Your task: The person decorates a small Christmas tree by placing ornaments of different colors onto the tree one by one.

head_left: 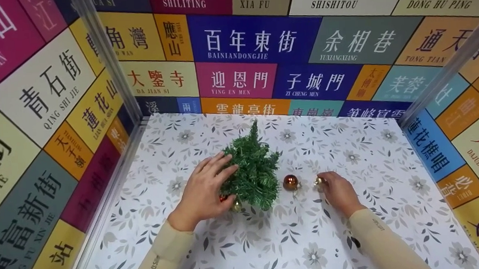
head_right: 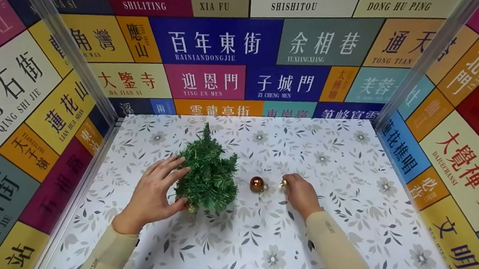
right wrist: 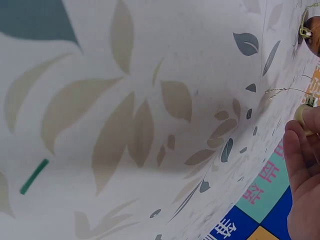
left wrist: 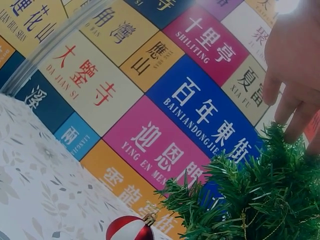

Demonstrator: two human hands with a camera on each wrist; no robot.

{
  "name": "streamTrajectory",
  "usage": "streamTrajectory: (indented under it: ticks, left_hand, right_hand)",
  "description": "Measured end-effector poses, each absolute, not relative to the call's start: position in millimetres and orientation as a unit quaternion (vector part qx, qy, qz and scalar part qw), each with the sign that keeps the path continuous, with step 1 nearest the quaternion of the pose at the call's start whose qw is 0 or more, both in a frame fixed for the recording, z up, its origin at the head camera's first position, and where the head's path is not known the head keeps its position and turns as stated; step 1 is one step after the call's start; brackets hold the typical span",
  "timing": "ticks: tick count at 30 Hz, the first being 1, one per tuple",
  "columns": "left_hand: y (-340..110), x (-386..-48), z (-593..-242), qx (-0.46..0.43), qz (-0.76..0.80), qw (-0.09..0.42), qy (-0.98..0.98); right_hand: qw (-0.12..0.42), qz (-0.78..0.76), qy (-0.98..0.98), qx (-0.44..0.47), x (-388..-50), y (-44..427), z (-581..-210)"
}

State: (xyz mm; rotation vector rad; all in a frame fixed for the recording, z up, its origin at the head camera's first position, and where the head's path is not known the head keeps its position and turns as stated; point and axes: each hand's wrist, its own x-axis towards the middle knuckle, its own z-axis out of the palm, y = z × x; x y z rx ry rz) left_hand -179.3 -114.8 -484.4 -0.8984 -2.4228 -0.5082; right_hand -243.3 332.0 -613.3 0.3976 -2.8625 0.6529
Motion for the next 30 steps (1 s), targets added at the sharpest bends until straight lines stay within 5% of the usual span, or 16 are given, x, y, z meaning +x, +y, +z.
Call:
streamTrajectory:
  ticks: [30]
  left_hand:
    - [-111, -183, -486, -0.336, -0.188, 0.275, -0.881]
  right_hand:
    - [0.148, 0.224, -0.938, 0.218, -216, 312, -587]
